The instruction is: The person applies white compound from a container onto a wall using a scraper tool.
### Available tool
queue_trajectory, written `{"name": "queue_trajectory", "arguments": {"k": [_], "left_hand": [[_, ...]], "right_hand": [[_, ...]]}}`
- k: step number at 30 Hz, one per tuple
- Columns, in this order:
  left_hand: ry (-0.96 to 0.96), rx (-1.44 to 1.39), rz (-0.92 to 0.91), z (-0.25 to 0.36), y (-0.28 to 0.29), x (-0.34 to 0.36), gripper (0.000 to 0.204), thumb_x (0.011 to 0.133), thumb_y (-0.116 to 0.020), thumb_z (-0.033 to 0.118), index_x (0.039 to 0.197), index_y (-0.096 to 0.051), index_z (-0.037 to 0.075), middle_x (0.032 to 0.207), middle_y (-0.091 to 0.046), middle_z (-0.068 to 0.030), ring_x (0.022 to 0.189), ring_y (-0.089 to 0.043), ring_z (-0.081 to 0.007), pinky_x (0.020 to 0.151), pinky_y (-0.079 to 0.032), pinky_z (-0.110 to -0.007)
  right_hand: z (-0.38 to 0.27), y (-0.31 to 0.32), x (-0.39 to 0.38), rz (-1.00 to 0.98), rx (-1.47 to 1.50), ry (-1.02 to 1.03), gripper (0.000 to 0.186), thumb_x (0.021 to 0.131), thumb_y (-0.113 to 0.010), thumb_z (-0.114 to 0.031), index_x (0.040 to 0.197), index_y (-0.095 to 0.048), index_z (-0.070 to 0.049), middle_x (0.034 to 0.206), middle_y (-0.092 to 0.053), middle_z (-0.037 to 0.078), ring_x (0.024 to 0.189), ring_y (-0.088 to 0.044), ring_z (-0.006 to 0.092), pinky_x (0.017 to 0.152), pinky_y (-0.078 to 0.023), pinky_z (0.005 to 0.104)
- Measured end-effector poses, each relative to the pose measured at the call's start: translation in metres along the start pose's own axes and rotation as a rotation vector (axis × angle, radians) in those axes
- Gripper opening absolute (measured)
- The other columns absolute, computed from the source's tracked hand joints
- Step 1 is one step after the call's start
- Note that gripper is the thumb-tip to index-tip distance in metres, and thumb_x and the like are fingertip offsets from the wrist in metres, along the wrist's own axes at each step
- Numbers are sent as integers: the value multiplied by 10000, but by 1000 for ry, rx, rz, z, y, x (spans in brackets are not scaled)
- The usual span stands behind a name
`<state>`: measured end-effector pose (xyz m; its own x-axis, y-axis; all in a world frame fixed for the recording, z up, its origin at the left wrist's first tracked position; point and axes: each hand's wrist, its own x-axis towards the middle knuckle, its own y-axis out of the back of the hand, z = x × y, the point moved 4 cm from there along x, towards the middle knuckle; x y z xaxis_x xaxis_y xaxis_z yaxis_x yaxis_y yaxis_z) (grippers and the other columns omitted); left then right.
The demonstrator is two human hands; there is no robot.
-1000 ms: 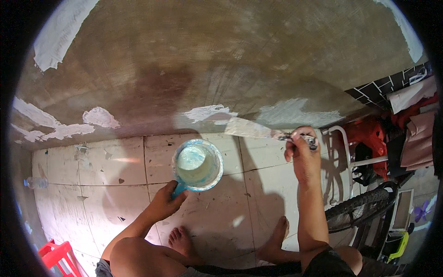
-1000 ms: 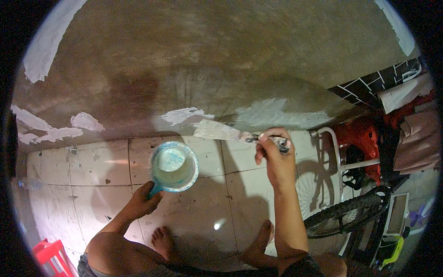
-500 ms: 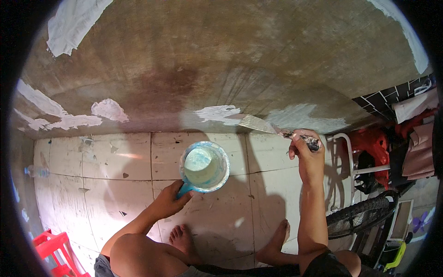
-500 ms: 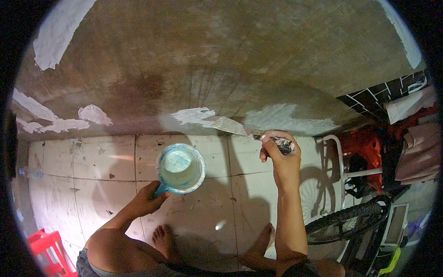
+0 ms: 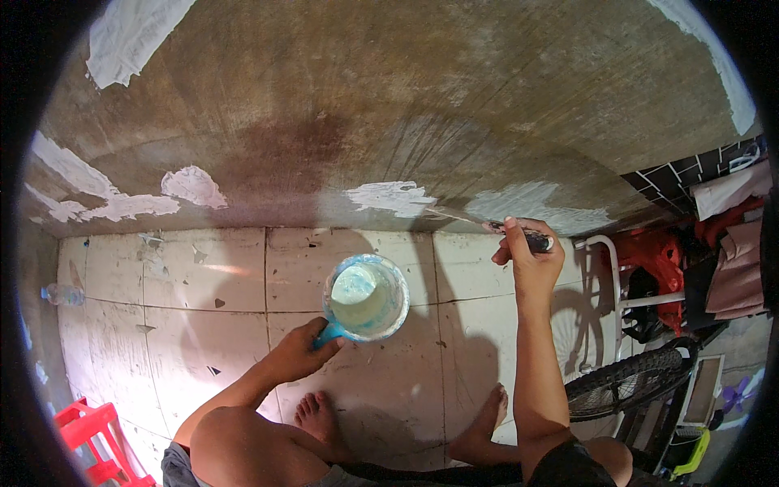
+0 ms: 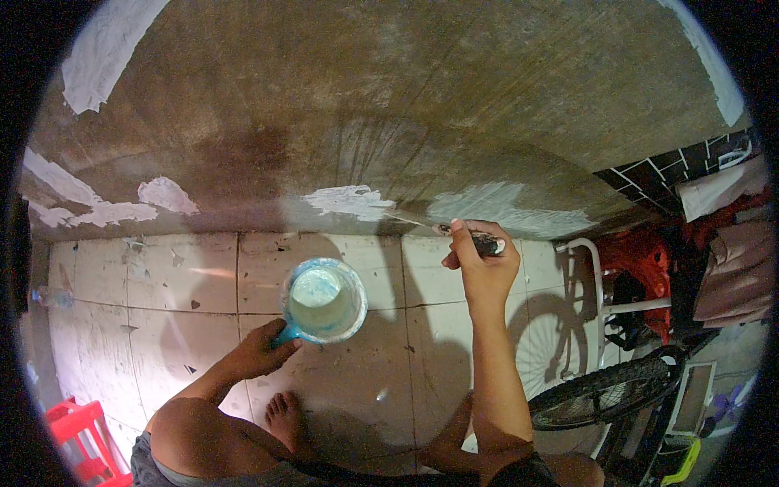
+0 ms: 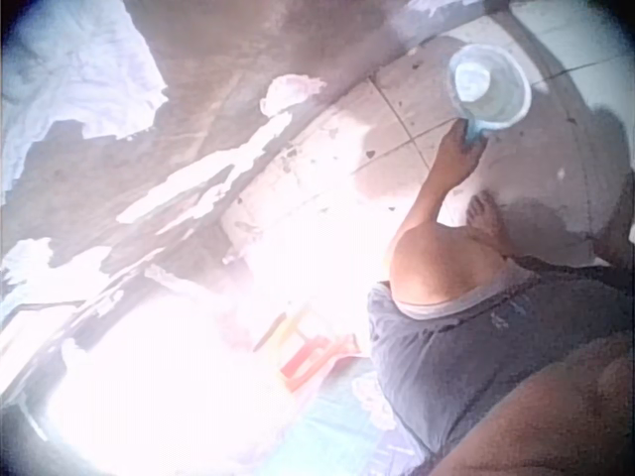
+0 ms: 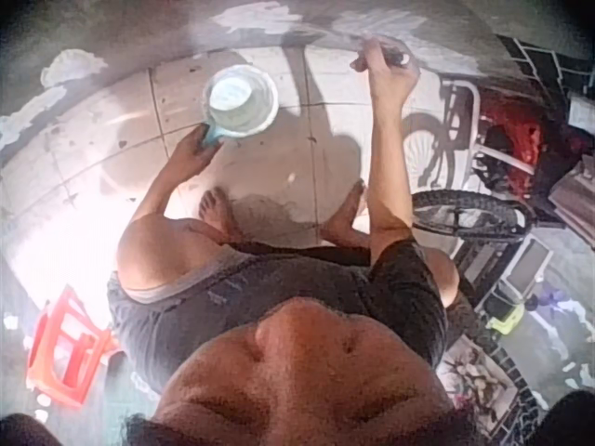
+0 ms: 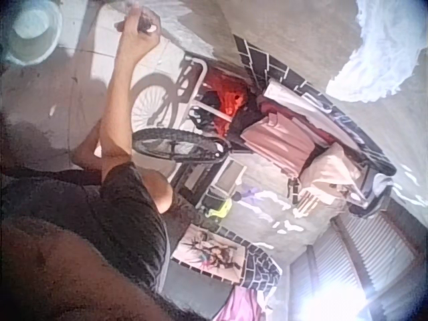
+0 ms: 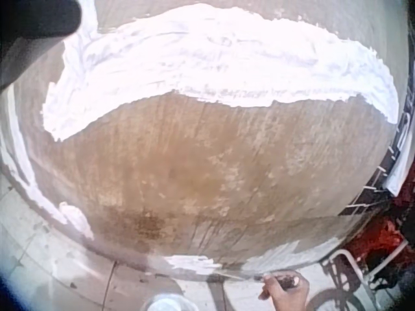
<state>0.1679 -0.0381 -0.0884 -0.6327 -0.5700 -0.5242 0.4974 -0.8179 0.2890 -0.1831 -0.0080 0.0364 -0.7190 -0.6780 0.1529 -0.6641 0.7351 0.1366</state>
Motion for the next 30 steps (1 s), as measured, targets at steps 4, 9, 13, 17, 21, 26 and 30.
{"name": "queue_trajectory", "arguments": {"k": [4, 9, 13, 17, 21, 26, 30], "left_hand": [[-3, -4, -25, 1, -1, -2, 486, 957, -621, 421, 1134, -580, -30, 918, -661, -242, 835, -662, -346, 749, -504, -433], [-58, 44, -17, 1, 0, -2, 494, 956, -626, 420, 1143, -578, -34, 938, -664, -255, 869, -665, -385, 782, -505, -441], [-15, 33, -31, 4, 0, -3, 510, 956, -625, 428, 1149, -577, -42, 966, -665, -275, 907, -665, -408, 807, -504, -450], [-46, 54, 9, -2, 0, -2, 507, 958, -621, 424, 1147, -576, -45, 991, -665, -288, 935, -664, -419, 817, -503, -460], [-64, 49, 52, -1, 3, -3, 502, 961, -618, 419, 1146, -575, -46, 992, -665, -287, 931, -665, -416, 812, -503, -461], [-18, 19, 33, 0, 5, -1, 491, 962, -619, 416, 1136, -572, -40, 959, -662, -270, 892, -662, -395, 793, -504, -447], [-6, -5, 2, 7, 2, 4, 483, 956, -627, 419, 1121, -573, -32, 936, -660, -257, 869, -660, -384, 773, -501, -447]], "right_hand": [[-5, -14, 7, -14, -59, -10, 247, 883, -778, -189, 895, -662, 29, 661, -626, 59, 496, -591, 117, 452, -486, 254], [-12, -33, 17, 1, -105, -62, 276, 872, -791, -218, 861, -662, 27, 651, -623, 52, 496, -595, 113, 447, -480, 251], [-18, -43, 28, 7, -133, -50, 305, 864, -801, -245, 818, -649, 15, 643, -628, 46, 482, -592, 111, 438, -468, 250], [-26, -53, 37, 19, -155, 48, 311, 863, -802, -254, 782, -639, -1, 640, -634, 39, 475, -586, 104, 430, -456, 248], [-50, -50, 36, 82, -127, 93, 306, 861, -802, -249, 747, -644, -14, 633, -631, 30, 471, -565, 86, 426, -444, 244], [-58, -38, 17, 62, -207, 104, 290, 862, -801, -242, 724, -671, -22, 599, -613, 14, 479, -538, 62, 426, -435, 239], [-13, -49, 20, -6, -215, 50, 297, 863, -798, -245, 740, -674, -5, 631, -663, 34, 474, -554, 72, 438, -453, 249]]}}
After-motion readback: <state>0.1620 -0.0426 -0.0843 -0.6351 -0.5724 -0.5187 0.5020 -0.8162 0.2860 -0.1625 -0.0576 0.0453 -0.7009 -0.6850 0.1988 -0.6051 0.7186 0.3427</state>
